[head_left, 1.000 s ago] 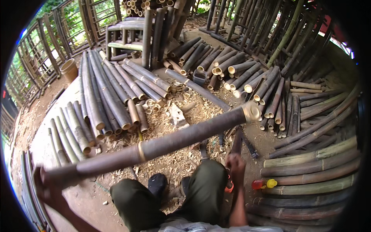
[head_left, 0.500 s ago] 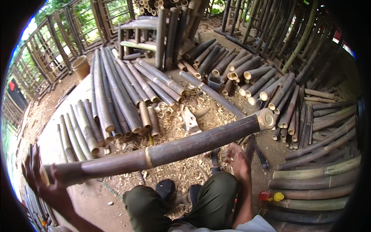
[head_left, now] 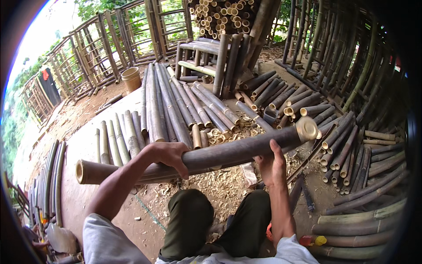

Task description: The person assembles a bamboo chair frame by fitting pre-cut bamboo poles together. They use a hand saw to trim a bamboo piece and a knife to smooth the edges of the cut.

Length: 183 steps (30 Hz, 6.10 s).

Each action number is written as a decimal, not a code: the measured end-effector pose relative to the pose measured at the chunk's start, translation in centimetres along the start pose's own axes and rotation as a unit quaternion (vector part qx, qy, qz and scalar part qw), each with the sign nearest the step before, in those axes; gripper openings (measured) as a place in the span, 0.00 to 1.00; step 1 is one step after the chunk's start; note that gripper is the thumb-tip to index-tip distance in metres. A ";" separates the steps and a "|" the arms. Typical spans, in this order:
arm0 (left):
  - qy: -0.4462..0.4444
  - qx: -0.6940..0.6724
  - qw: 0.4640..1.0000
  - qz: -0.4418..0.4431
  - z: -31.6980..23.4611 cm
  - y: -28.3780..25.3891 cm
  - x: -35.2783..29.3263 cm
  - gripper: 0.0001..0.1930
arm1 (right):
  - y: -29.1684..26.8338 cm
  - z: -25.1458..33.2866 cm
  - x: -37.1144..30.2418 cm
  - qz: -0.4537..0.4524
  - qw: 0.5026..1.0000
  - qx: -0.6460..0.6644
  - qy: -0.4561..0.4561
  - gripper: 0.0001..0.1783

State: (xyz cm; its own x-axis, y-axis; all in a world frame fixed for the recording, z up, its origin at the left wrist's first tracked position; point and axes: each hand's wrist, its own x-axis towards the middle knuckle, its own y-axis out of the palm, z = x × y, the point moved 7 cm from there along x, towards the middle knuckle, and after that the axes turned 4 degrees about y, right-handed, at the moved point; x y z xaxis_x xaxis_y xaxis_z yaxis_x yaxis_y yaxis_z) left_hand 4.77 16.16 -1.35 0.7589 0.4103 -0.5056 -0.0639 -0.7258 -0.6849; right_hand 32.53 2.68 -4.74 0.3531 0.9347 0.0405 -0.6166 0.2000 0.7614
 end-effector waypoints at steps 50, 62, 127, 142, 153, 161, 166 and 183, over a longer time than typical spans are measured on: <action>0.296 -0.442 0.646 -0.547 -9.0 -25.8 23.3 0.17 | -7.1 6.2 12.9 -0.122 0.644 -0.668 -0.353 0.34; 0.253 -0.480 0.619 -0.567 3.5 -31.6 39.8 0.20 | -9.9 2.3 25.7 -0.105 0.644 -0.691 -0.311 0.33; -0.174 -0.008 0.827 -0.535 46.7 -18.8 38.1 0.31 | -3.1 -9.7 71.6 -0.098 0.739 -0.633 -0.210 0.40; -0.175 -0.001 0.816 -0.550 48.0 -18.4 38.0 0.28 | -7.2 -10.4 74.6 -0.123 0.744 -0.644 -0.128 0.48; -0.186 0.034 0.812 -0.553 47.8 -18.3 37.3 0.28 | -9.7 -15.2 71.8 -0.238 0.556 -0.796 -0.021 0.37; -0.170 0.041 0.803 -0.569 47.2 -18.3 37.8 0.30 | -12.5 -21.5 48.2 -0.006 0.739 -0.673 0.038 0.36; -0.122 0.090 0.765 -0.626 43.5 -19.1 36.1 0.36 | -19.1 -14.6 26.1 -0.109 0.708 -0.653 0.245 0.27; 0.041 0.000 0.998 -0.036 14.4 2.5 25.0 0.28 | -32.9 -6.9 3.7 -0.160 0.691 -0.688 0.155 0.15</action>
State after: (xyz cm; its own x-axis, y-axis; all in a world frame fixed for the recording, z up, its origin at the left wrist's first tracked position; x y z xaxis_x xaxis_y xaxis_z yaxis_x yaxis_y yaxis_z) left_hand 14.22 32.59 -23.24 0.8126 0.4148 -0.4094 -0.0069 -0.6955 -0.7185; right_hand 49.28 1.59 -34.14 0.5903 0.7533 -0.2899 -0.7024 0.3025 -0.6443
